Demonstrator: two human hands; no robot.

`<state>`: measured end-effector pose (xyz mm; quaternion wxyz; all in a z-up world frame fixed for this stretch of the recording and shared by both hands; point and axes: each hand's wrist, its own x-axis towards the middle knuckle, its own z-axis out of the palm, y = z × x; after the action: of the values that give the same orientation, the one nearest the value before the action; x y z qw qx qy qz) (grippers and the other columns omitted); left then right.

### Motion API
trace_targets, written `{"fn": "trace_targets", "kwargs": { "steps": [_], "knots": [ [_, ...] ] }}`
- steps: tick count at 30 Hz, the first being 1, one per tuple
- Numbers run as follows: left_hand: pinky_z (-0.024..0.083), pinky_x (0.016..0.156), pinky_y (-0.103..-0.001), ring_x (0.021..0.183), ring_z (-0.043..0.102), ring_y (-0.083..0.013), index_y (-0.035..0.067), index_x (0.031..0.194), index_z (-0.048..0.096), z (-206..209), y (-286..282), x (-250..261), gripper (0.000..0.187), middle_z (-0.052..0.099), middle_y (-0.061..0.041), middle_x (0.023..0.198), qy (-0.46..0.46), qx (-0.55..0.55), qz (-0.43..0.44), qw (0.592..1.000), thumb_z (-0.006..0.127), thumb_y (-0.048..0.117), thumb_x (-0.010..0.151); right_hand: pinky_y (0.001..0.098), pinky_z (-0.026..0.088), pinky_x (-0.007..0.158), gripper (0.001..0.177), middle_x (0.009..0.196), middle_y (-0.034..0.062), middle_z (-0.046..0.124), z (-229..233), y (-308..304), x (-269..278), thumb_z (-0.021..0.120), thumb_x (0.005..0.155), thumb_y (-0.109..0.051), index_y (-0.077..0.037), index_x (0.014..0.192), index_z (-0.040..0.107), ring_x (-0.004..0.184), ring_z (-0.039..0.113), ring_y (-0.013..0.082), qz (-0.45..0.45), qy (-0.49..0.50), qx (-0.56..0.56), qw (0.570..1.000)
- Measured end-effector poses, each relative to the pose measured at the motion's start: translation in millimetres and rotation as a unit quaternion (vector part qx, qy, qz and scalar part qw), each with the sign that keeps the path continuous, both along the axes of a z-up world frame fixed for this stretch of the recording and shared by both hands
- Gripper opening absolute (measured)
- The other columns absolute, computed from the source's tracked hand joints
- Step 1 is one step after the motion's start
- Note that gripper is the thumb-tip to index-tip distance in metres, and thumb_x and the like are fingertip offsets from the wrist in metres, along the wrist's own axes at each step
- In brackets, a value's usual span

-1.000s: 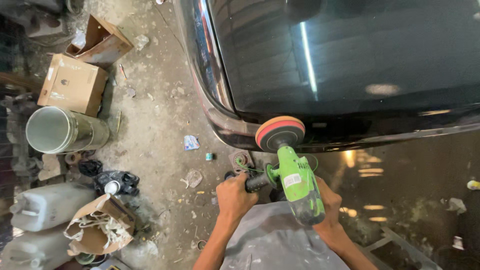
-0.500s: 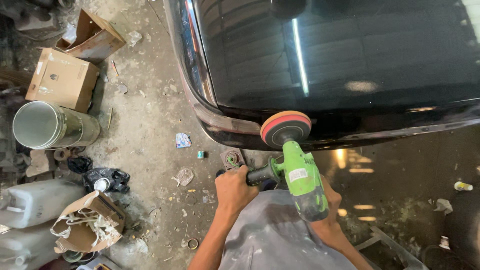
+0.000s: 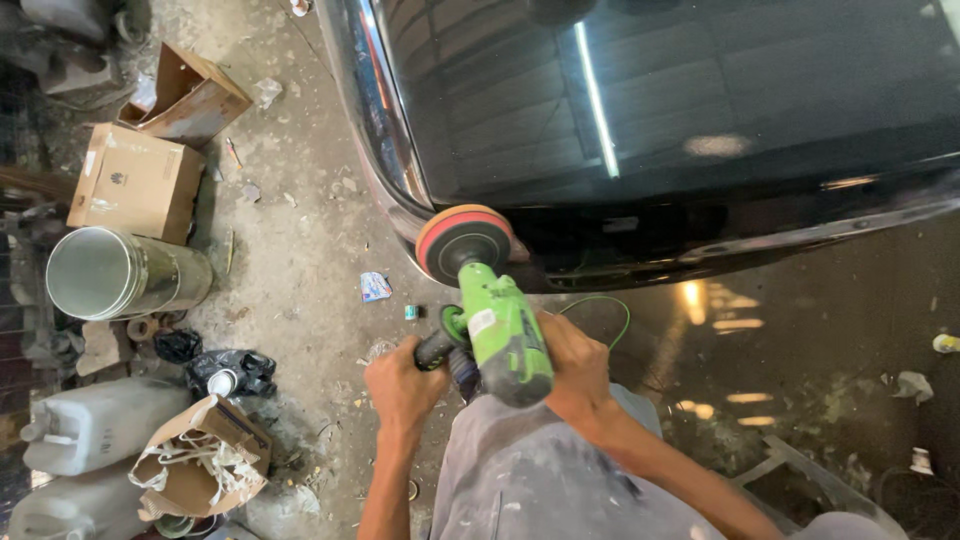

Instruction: The person polishes the rear panel of a black car using a power polisher, moving the rotating pad across the metal and chrome surfaces.

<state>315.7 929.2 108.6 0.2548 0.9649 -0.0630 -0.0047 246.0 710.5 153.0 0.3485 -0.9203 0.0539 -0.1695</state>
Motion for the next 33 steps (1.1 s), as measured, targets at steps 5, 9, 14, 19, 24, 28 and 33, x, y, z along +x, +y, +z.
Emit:
{"fn": "trace_targets", "kwargs": {
  "steps": [5,9,14,19,24,28,33],
  "knots": [
    [0.053,0.059,-0.050,0.062,0.068,-0.0391,0.010,0.080,0.072,-5.6,-46.9,-13.1,0.025,0.068,-0.018,0.064,0.028,-0.017,-0.070,0.997,0.077,0.024,0.060,0.0383,0.059,0.065,0.040,0.107,0.0158,0.072,1.0,-41.8,-32.6,0.074,0.080,-0.014,-0.001,0.117,0.067,0.083,0.074,0.0316,-0.016,-0.040,0.021,0.999],
    [0.054,0.061,-0.049,0.064,0.068,-0.0378,0.010,0.076,0.067,-13.4,-88.6,-27.7,0.022,0.070,-0.016,0.068,0.030,-0.028,-0.128,0.991,0.075,0.022,0.059,0.0388,0.056,0.064,0.036,0.105,0.0187,0.071,-13.2,-75.4,-59.8,0.075,0.079,-0.011,0.001,0.112,0.067,0.082,0.072,0.0340,-0.039,-0.048,-0.054,0.997],
    [0.053,0.060,-0.049,0.066,0.069,-0.0366,0.008,0.074,0.065,-29.6,-87.9,-34.8,0.022,0.069,-0.015,0.068,-0.005,-0.041,-0.120,0.992,0.076,0.022,0.060,0.0371,0.056,0.063,0.034,0.100,0.0153,0.072,-36.1,-81.0,-67.3,0.077,0.076,-0.010,-0.003,0.109,0.070,0.079,0.074,0.0308,-0.031,-0.026,0.034,0.999],
    [0.053,0.059,-0.049,0.064,0.068,-0.0370,0.010,0.084,0.074,-37.8,-66.4,-45.1,0.029,0.069,-0.016,0.067,0.003,0.000,-0.085,0.996,0.076,0.021,0.057,0.0354,0.060,0.070,0.046,0.104,0.0154,0.073,-30.9,-71.9,-61.1,0.081,0.071,-0.013,-0.003,0.114,0.067,0.086,0.075,0.0310,0.021,0.038,0.108,0.993],
    [0.053,0.059,-0.049,0.064,0.069,-0.0368,0.009,0.077,0.072,-34.2,-85.6,-47.0,0.026,0.069,-0.016,0.066,-0.012,-0.016,-0.105,0.994,0.076,0.023,0.056,0.0358,0.059,0.070,0.059,0.092,0.0107,0.079,-14.2,-84.4,-70.2,0.091,0.062,-0.019,-0.009,0.115,0.067,0.083,0.077,0.0272,-0.064,0.206,0.251,0.944],
    [0.053,0.059,-0.049,0.065,0.069,-0.0361,0.008,0.075,0.068,-31.8,-117.4,-50.9,0.023,0.070,-0.016,0.069,0.017,-0.010,-0.130,0.991,0.076,0.025,0.062,0.0332,0.058,0.070,0.051,0.093,0.0087,0.078,-26.9,-105.5,-77.1,0.089,0.071,-0.021,-0.009,0.114,0.064,0.083,0.076,0.0189,-0.094,0.182,0.176,0.963],
    [0.053,0.059,-0.049,0.067,0.069,-0.0361,0.007,0.078,0.067,-33.6,-109.4,-55.3,0.025,0.070,-0.015,0.071,0.012,-0.012,-0.126,0.992,0.073,0.020,0.057,0.0318,0.058,0.073,0.052,0.098,0.0082,0.078,-36.4,-106.9,-79.5,0.085,0.075,-0.016,-0.008,0.121,0.063,0.085,0.074,0.0144,-0.070,0.139,0.197,0.968]
  ]
}}
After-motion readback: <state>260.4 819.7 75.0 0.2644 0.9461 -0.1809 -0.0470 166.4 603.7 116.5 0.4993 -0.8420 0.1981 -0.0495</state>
